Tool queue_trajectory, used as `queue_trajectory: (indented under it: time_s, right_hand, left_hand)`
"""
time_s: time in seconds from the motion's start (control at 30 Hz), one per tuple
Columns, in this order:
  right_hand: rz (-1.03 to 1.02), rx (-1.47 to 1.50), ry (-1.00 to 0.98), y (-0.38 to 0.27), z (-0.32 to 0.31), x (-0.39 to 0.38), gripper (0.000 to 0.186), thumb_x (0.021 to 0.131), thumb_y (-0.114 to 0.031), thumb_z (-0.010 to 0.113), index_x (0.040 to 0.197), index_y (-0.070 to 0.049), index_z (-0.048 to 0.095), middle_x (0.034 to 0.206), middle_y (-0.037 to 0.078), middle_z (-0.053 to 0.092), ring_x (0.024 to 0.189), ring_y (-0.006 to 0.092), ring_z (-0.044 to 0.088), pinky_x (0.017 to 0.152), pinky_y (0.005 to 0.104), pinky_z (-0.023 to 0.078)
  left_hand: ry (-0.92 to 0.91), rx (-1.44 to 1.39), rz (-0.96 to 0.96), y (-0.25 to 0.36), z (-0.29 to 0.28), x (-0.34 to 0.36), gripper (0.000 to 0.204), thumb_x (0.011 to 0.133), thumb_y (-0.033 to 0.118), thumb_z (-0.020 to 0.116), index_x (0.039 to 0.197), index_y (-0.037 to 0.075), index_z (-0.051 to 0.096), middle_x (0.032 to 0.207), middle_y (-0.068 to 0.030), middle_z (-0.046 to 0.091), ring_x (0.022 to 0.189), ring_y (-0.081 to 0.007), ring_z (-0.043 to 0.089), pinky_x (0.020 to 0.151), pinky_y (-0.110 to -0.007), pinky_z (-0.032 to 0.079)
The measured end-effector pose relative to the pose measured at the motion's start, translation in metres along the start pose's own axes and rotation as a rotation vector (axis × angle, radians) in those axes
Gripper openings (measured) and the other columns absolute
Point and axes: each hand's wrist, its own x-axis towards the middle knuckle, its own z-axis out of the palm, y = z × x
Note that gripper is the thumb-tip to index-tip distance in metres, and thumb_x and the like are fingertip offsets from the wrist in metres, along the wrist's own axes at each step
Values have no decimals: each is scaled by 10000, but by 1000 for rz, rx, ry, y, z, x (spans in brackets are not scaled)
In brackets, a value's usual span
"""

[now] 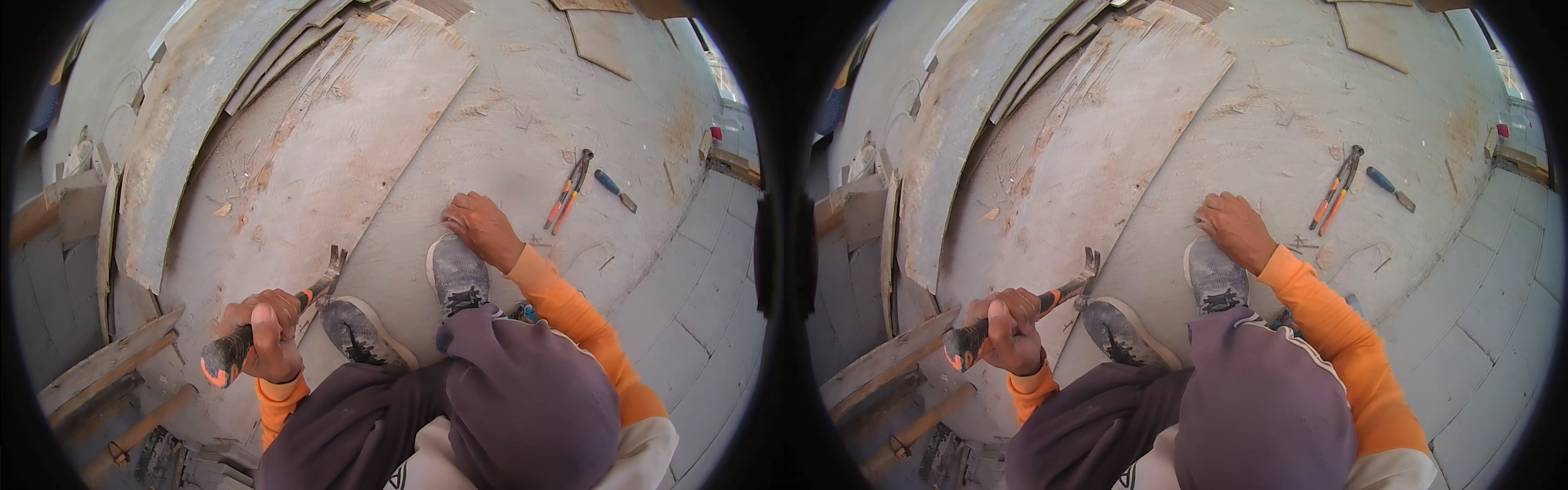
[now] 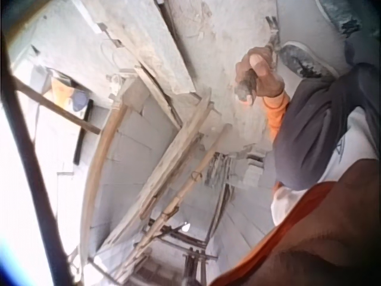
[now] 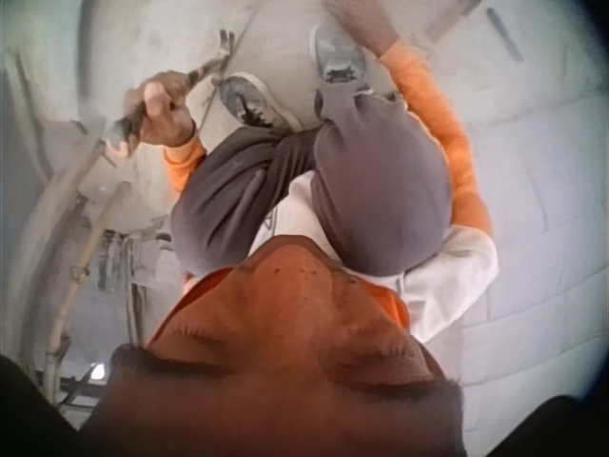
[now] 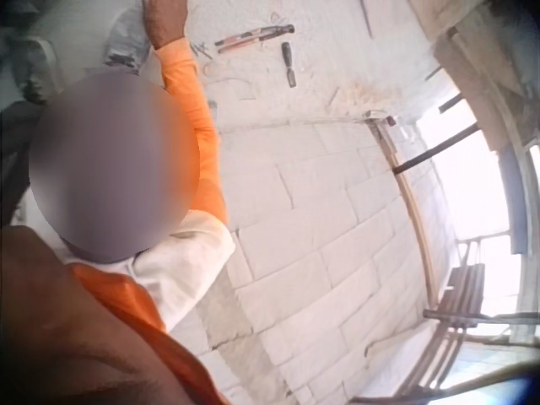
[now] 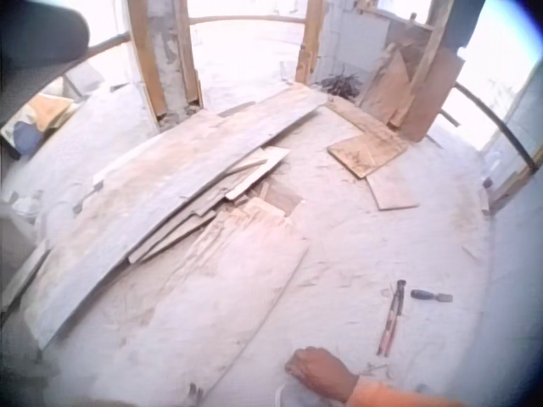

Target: The person removes nails from a wooden plank using the claw of a hammer and a pair of pliers, working across the surface of the wood.

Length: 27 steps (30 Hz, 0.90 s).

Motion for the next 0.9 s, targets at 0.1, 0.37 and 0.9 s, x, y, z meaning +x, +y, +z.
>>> queue_trajectory:
  time_s: [0.1, 0.37, 0.9]
  right_hand:
    - [-37, -163, -186, 5, 9, 16, 97, 917, -196, 684, 969, -115, 700, 965, 46, 596, 984, 254, 587, 859, 425, 455]
    - [-46, -231, -179, 10, -9, 7, 100, 925, -177, 651, 911, -78, 652, 932, 77, 582, 994, 259, 585, 869, 431, 455]
    - [207, -271, -11, -12, -50, -9, 297, 930, -243, 726, 1172, -91, 644, 956, 87, 653, 929, 273, 650, 788, 412, 505]
  left_hand:
    - [19, 28, -46, -2, 8, 6, 193, 971, 5, 470, 805, 78, 403, 548, -64, 444, 443, -120, 349, 441, -317, 369]
    - [-187, 361, -81, -49, 23, 23, 180, 1007, 17, 561, 841, 32, 492, 612, -40, 501, 509, -115, 438, 504, -313, 423]
    - [-133, -189, 171, -34, -21, -6, 166, 943, 67, 524, 781, 43, 499, 630, -126, 597, 545, -215, 546, 570, -406, 531]
